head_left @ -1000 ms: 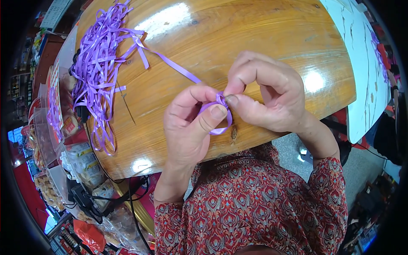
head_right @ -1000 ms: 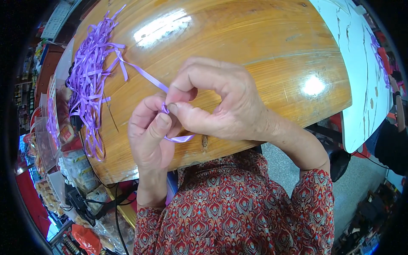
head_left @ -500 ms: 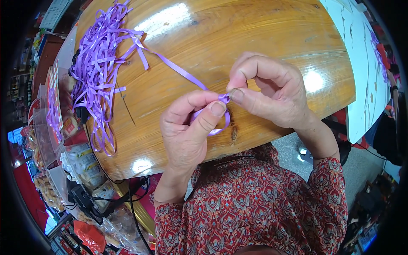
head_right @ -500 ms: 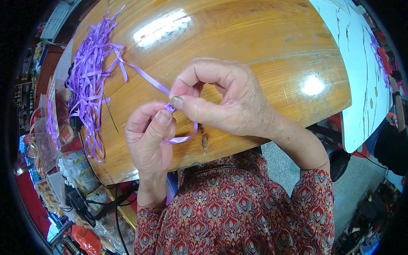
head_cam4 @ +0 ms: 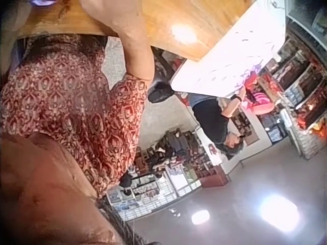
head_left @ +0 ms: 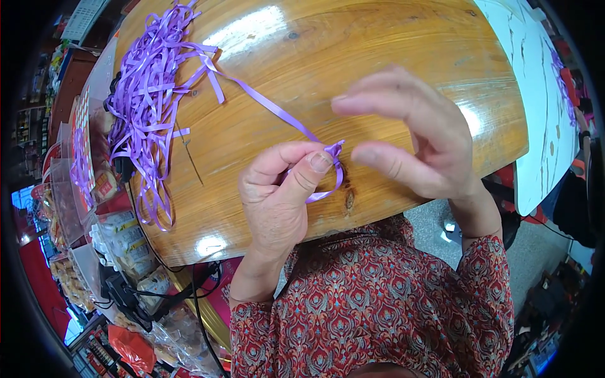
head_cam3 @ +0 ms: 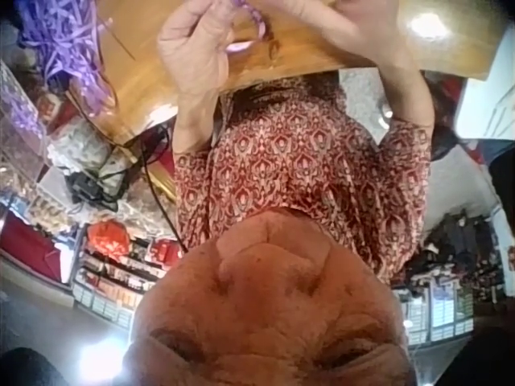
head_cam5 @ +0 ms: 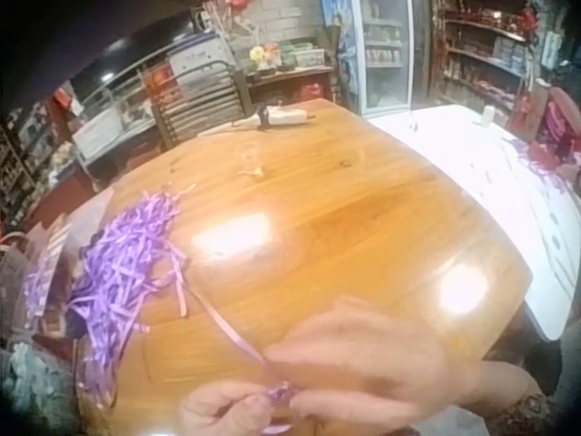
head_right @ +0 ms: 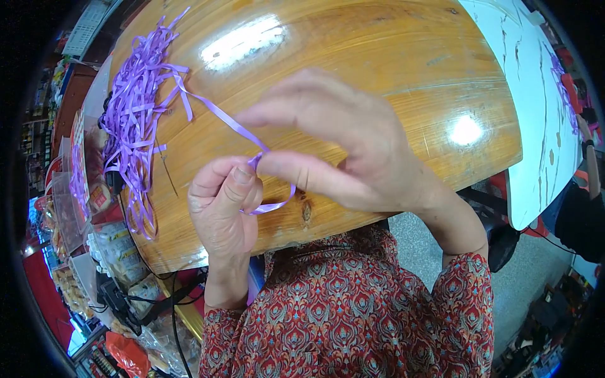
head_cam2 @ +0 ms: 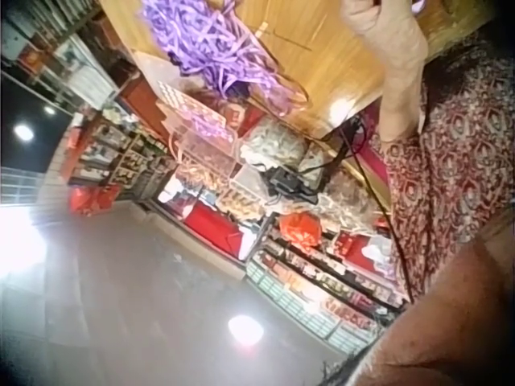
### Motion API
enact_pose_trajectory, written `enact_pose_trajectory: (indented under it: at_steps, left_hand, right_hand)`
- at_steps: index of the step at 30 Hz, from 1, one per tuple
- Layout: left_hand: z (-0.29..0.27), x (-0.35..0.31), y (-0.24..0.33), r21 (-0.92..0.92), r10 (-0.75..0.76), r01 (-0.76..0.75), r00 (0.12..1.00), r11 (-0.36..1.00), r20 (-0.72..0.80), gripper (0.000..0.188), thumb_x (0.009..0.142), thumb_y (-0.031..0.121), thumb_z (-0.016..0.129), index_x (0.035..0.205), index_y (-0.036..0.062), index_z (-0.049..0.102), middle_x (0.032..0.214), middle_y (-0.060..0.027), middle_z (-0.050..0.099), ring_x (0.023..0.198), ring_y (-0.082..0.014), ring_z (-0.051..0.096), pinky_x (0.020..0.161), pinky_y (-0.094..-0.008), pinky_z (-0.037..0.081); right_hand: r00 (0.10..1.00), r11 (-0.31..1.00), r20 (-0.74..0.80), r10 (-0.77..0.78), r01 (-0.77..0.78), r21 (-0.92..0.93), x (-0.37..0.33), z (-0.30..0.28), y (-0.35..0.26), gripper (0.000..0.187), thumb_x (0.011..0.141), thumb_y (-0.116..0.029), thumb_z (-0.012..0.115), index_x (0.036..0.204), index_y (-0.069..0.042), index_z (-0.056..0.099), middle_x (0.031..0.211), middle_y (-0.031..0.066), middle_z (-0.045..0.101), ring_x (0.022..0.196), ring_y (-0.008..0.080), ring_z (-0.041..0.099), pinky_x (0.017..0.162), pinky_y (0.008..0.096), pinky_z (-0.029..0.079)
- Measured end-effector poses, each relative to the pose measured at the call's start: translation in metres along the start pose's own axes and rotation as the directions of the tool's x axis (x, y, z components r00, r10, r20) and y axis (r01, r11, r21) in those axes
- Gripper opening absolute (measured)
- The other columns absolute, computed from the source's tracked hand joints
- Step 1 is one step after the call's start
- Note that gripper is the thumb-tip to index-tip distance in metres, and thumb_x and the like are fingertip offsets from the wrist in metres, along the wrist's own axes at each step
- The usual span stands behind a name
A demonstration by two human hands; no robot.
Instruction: Tying individual knots into thin purple plastic ribbons while sitting at a table.
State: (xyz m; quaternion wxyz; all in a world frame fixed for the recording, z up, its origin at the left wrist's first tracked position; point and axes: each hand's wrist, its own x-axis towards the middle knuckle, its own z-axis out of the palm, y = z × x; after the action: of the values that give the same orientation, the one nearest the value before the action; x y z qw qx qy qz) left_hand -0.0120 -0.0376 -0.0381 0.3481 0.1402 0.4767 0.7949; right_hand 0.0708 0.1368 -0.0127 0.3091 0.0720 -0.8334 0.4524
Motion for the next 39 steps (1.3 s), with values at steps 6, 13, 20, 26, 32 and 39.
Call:
enact_pose_trajectory:
  at_steps: [6,13,20,26,32,39]
  left_hand:
    - [0.001,-0.001,-0.004,0.050,0.035,-0.037,0.998,0.998,0.046,0.008,0.084,0.002,0.064,0.091,-0.0016,0.065,0.083,-0.0048,0.065,0.074,-0.0087,0.059,0.068,-0.0220,0.049]
    - [-0.003,-0.001,0.002,0.522,0.293,-0.356,0.935,0.775,0.201,0.006,0.079,0.001,0.067,0.084,-0.0009,0.066,0.074,-0.0070,0.064,0.060,-0.0104,0.056,0.055,-0.0227,0.044]
    - [-0.005,-0.006,0.016,0.699,0.276,-0.406,0.914,0.589,0.298,0.009,0.073,-0.001,0.071,0.081,0.0023,0.068,0.058,-0.0044,0.057,0.049,-0.0104,0.048,0.045,-0.0230,0.035]
    - [-0.010,-0.016,0.015,0.400,0.211,-0.228,0.974,0.888,0.087,0.006,0.080,0.002,0.067,0.086,0.0014,0.067,0.067,-0.0001,0.058,0.052,-0.0065,0.045,0.047,-0.0212,0.033]
    - [0.015,-0.011,0.034,0.010,0.391,-0.397,0.907,0.918,0.154,0.007,0.084,0.003,0.062,0.091,0.0010,0.061,0.073,-0.0043,0.059,0.055,-0.0063,0.045,0.049,-0.0211,0.034]
    - [-0.026,-0.001,0.092,-0.172,0.525,-0.499,0.834,0.849,0.169,0.027,0.095,0.030,0.049,0.099,0.0046,0.058,0.059,0.0063,0.025,0.044,-0.0051,0.018,0.041,-0.0246,0.017]
  right_hand:
    - [0.963,0.938,0.142,-0.230,0.258,-0.232,-0.003,0.010,0.003,0.043,0.062,-0.017,0.072,0.100,0.002,0.065,0.083,0.0078,0.061,0.071,0.0208,0.056,0.060,0.0316,0.039]
    - [0.925,0.862,0.212,-0.316,0.373,-0.342,-0.008,0.005,0.001,0.031,0.057,-0.014,0.069,0.084,0.001,0.065,0.071,0.0055,0.055,0.062,0.0186,0.051,0.054,0.0316,0.035]
    - [0.918,0.869,0.238,-0.316,0.381,-0.315,-0.015,-0.002,0.007,0.031,0.056,-0.014,0.070,0.082,0.000,0.065,0.069,0.0050,0.055,0.062,0.0189,0.050,0.055,0.0325,0.036]
    - [0.931,0.924,0.286,-0.225,0.297,-0.241,-0.005,0.003,0.005,0.037,0.066,-0.021,0.073,0.096,-0.001,0.064,0.080,0.0079,0.060,0.069,0.0225,0.055,0.061,0.0339,0.041]
    - [0.904,0.980,0.422,-0.075,-0.012,0.201,-0.001,0.042,0.012,0.062,0.071,-0.034,0.072,0.121,-0.005,0.052,0.089,0.0109,0.058,0.083,0.0273,0.056,0.077,0.0398,0.040]
    - [0.859,0.998,0.509,-0.050,0.019,0.066,0.018,0.000,0.012,0.026,0.080,-0.014,0.066,0.104,-0.004,0.063,0.085,0.0086,0.062,0.076,0.0233,0.058,0.071,0.0345,0.041]
